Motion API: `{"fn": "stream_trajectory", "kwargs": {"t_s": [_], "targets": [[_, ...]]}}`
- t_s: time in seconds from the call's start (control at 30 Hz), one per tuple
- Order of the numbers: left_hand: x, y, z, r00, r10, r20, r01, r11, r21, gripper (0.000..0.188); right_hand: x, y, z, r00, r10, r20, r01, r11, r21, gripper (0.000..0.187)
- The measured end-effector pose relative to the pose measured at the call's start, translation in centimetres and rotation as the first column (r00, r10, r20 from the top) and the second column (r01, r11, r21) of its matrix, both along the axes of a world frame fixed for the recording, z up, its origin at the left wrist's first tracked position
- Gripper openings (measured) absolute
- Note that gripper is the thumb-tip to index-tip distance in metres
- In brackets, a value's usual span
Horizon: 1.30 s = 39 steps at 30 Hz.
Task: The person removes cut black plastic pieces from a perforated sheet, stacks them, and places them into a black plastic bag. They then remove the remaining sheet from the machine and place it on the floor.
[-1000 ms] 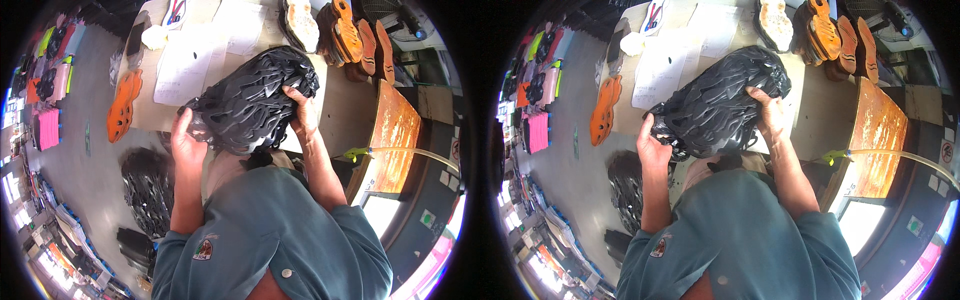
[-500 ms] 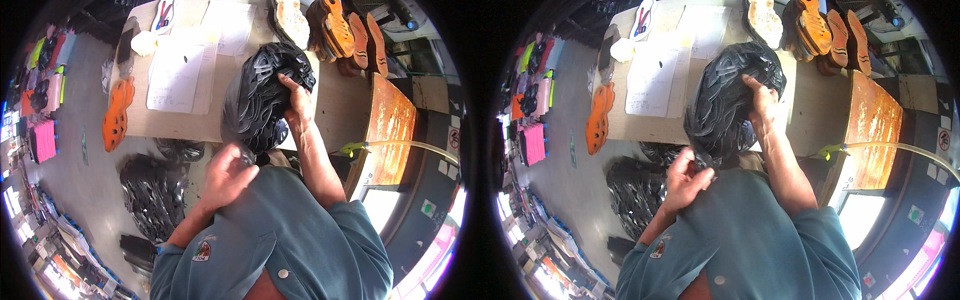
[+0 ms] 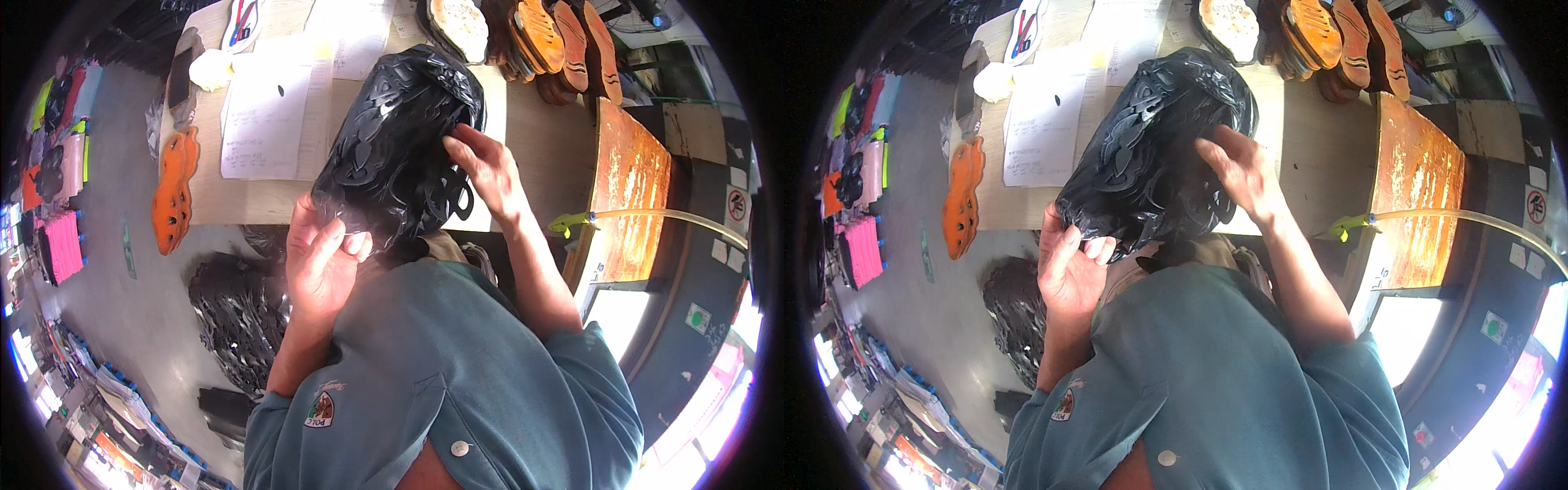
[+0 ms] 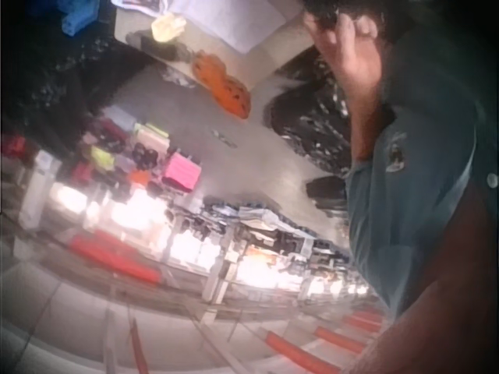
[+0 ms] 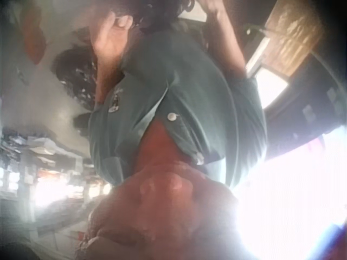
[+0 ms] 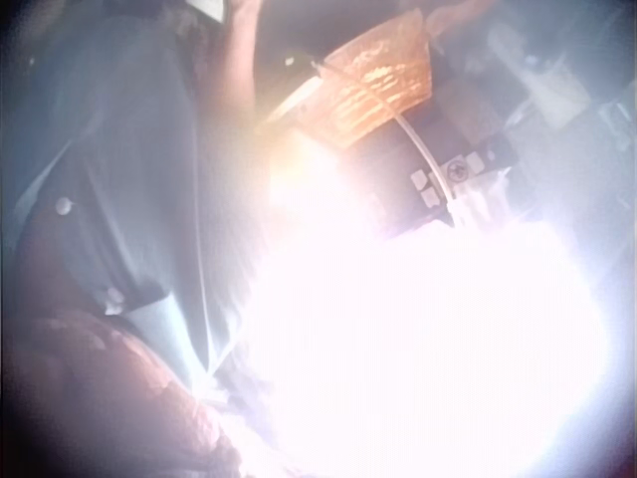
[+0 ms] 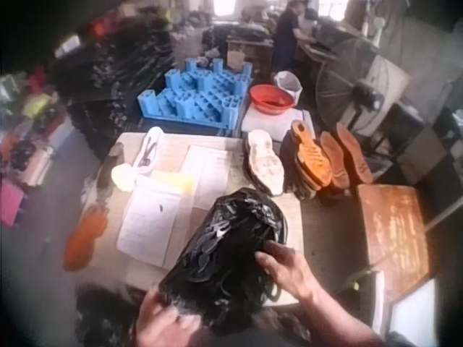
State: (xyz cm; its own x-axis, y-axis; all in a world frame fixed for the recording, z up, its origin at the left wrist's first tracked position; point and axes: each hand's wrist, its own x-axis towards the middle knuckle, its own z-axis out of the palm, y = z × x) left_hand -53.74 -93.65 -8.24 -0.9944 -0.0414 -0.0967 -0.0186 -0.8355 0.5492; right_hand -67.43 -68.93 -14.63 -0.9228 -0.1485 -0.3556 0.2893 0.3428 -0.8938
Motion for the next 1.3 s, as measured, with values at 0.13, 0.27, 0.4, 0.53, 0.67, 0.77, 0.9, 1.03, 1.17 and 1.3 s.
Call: {"fn": "stream_trajectory", "kwargs": {"t_s": [0.13,0.27,0.4,0.53,0.67,0.77,0.9,1.03,1.17,1.3], "targets": [[0.2,0.6,0.2,0.998,-0.024,0.058,0.025,1.0,-0.008,0.026,4.9,0.9,0.4,0.999,0.031,-0.039,-0.021,0.97,0.242,0.097],[0.4,1.8,0.7,0.984,-0.115,0.137,0.13,0.985,-0.113,0.026,8.6,-1.5,0.2,0.974,0.153,0.169,-0.199,0.932,0.304,0.088],[0.8,2.1,0.8,0.947,-0.263,0.184,0.304,0.92,-0.249,0.02,7.9,-2.4,1.4,0.832,-0.02,0.554,0.283,0.875,-0.393,0.029],[1.6,1.6,1.0,0.864,-0.373,0.339,0.484,0.799,-0.356,0.019,5.9,-3.1,2.3,0.716,-0.148,0.682,0.605,0.618,-0.501,0.021],[2.0,2.2,1.1,0.831,-0.454,0.32,0.556,0.688,-0.466,0.019,5.8,-7.2,0.3,0.843,-0.189,0.503,0.413,0.827,-0.382,0.034],[1.8,2.2,1.4,0.93,-0.275,0.243,0.356,0.837,-0.415,0.019,6.5,-7.2,0.4,0.942,0.24,0.233,-0.259,0.964,0.055,0.043],[1.9,1.3,1.9,0.941,-0.226,0.251,0.299,0.902,-0.312,0.015,5.8,-2.5,4.8,0.685,0.707,0.174,-0.675,0.527,0.516,0.03],[2.4,1.3,2.0,0.947,-0.231,0.225,0.297,0.896,-0.33,0.016,-0.6,0.5,6.0,0.837,0.324,-0.441,-0.116,0.893,0.435,0.037],[2.5,1.3,2.4,0.949,-0.203,0.243,0.297,0.835,-0.463,0.021,-9.8,-1.7,-1.9,0.765,0.425,-0.484,0.095,0.668,0.738,0.046],[1.6,-1.2,4.0,0.993,0.083,-0.08,-0.111,0.51,-0.853,0.024,-13.5,2.6,-4.3,0.84,-0.193,-0.508,0.235,0.972,0.019,0.03]]}}
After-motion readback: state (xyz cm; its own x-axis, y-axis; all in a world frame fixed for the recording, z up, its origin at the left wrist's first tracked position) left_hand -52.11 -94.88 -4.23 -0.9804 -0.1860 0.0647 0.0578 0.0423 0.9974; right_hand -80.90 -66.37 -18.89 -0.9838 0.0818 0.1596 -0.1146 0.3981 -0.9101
